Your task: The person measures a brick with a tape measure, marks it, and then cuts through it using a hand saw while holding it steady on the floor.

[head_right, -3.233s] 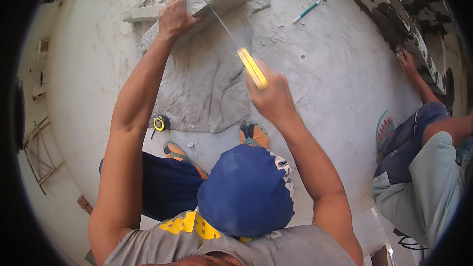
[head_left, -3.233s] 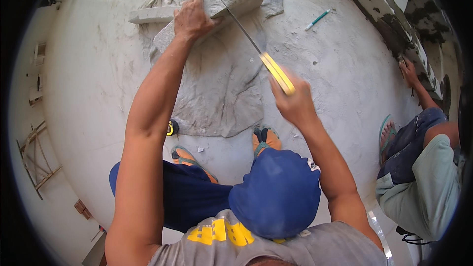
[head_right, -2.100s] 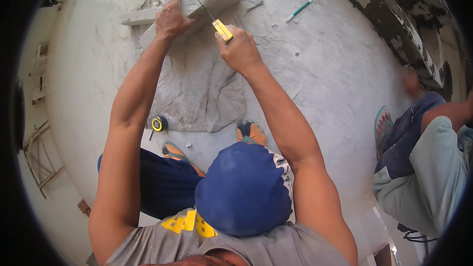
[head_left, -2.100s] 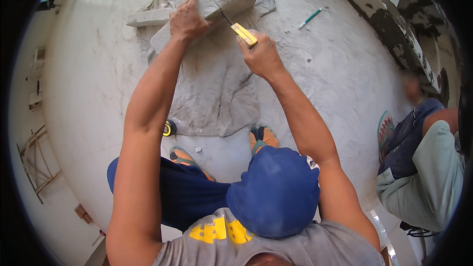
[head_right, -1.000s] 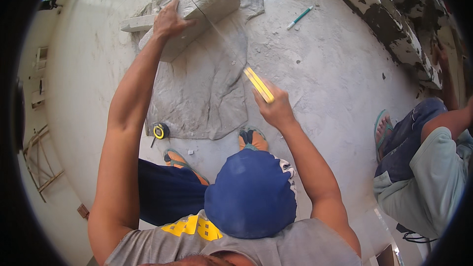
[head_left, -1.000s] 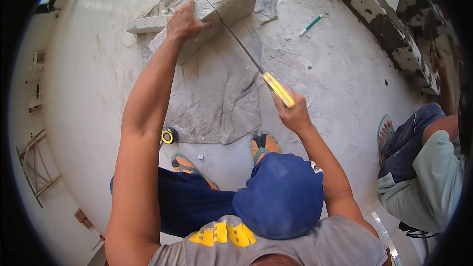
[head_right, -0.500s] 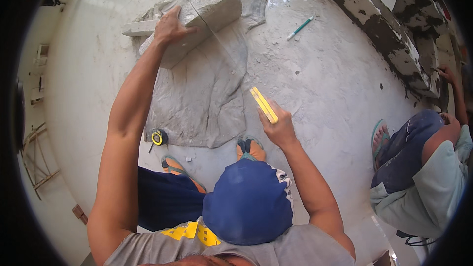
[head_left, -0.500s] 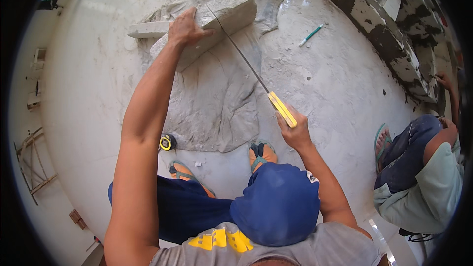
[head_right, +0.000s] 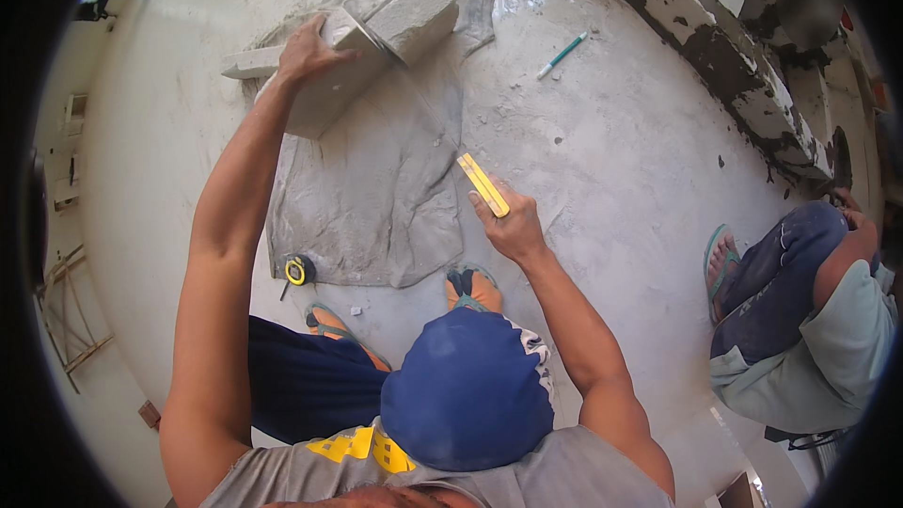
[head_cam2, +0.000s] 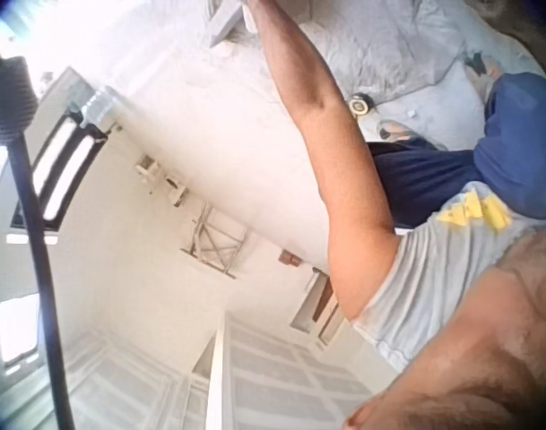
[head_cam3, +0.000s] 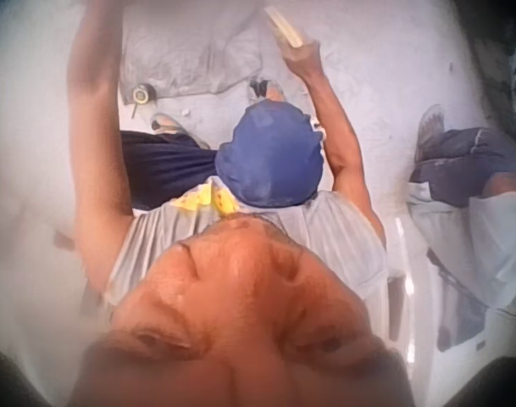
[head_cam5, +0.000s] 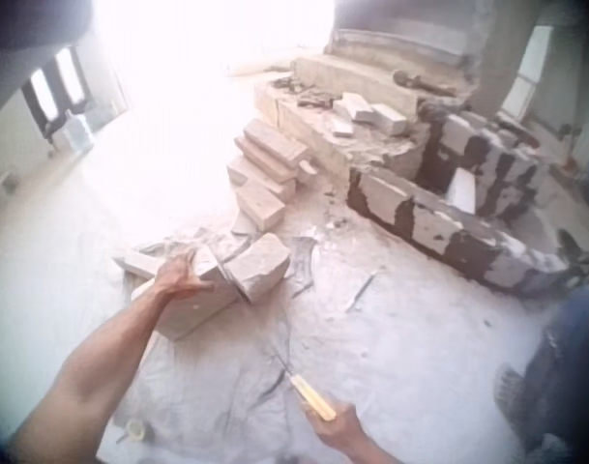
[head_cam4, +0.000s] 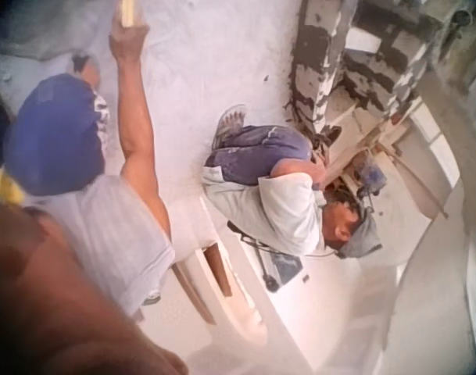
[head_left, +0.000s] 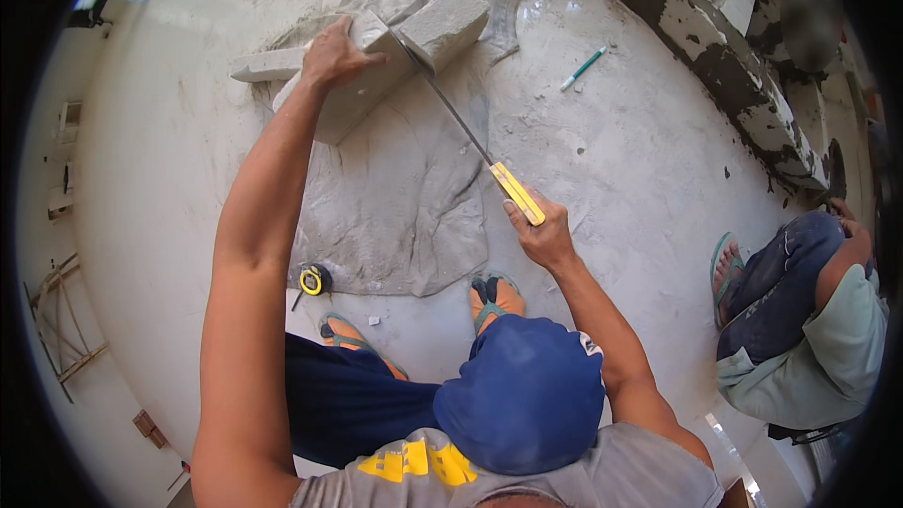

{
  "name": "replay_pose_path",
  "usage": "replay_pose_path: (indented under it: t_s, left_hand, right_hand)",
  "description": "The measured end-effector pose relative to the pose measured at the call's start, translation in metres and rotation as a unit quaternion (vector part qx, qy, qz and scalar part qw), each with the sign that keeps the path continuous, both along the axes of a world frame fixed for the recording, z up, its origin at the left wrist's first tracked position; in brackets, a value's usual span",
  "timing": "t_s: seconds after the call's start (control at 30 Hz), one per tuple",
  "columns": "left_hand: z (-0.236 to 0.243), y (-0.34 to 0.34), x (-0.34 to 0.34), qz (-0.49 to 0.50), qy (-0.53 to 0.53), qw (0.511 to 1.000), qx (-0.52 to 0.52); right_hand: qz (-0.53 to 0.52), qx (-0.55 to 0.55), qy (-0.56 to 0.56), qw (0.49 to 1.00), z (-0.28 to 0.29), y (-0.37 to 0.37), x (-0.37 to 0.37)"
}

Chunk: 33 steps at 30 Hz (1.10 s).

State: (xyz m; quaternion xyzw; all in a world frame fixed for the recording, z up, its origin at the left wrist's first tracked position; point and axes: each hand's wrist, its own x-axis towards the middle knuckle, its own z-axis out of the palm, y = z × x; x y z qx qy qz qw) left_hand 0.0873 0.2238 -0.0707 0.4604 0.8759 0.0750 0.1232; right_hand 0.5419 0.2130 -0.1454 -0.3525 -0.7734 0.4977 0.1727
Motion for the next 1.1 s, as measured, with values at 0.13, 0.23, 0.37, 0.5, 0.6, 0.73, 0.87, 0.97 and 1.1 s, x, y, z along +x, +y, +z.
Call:
replay_pose_path:
  t_s: [0.13,0.23,0.37,0.5,0.6,0.73,0.87,0.97,1.1]
  left_hand:
    - [0.000,-0.005,0.037,-0.056,0.057,0.996,0.045]
    - [0.001,-0.046,0.038,-0.104,0.057,0.988,0.094]
    - [0.022,-0.077,0.041,-0.142,0.020,0.985,0.100]
    - [0.024,-0.089,0.056,-0.150,0.045,0.973,0.169]
    - [0.027,-0.095,0.057,-0.147,0.062,0.969,0.188]
    - [0.030,-0.127,0.038,-0.129,0.051,0.965,0.221]
    - [0.051,-0.124,0.010,-0.021,-0.076,0.951,0.299]
    - [0.091,-0.115,0.014,0.028,-0.155,0.928,0.338]
    - [0.152,-0.104,0.045,0.042,-0.332,0.887,0.317]
  right_hand:
    - [-0.041,0.009,0.106,0.993,-0.014,-0.009,-0.012]
    - [-0.061,-0.011,0.148,0.987,-0.012,-0.037,-0.022]
    - [-0.058,-0.011,0.119,0.991,-0.001,-0.056,-0.016]
    - [-0.027,0.052,0.091,0.994,0.014,-0.073,-0.012]
    - [-0.013,0.093,0.136,0.986,0.011,-0.078,-0.028]
    - [-0.031,0.060,0.094,0.993,0.005,-0.056,-0.084]
    - [0.061,0.126,-0.065,0.988,-0.016,-0.063,-0.093]
    - [0.115,0.167,-0.078,0.976,-0.027,-0.095,-0.075]
    - [0.011,0.079,0.078,0.994,-0.018,-0.092,-0.073]
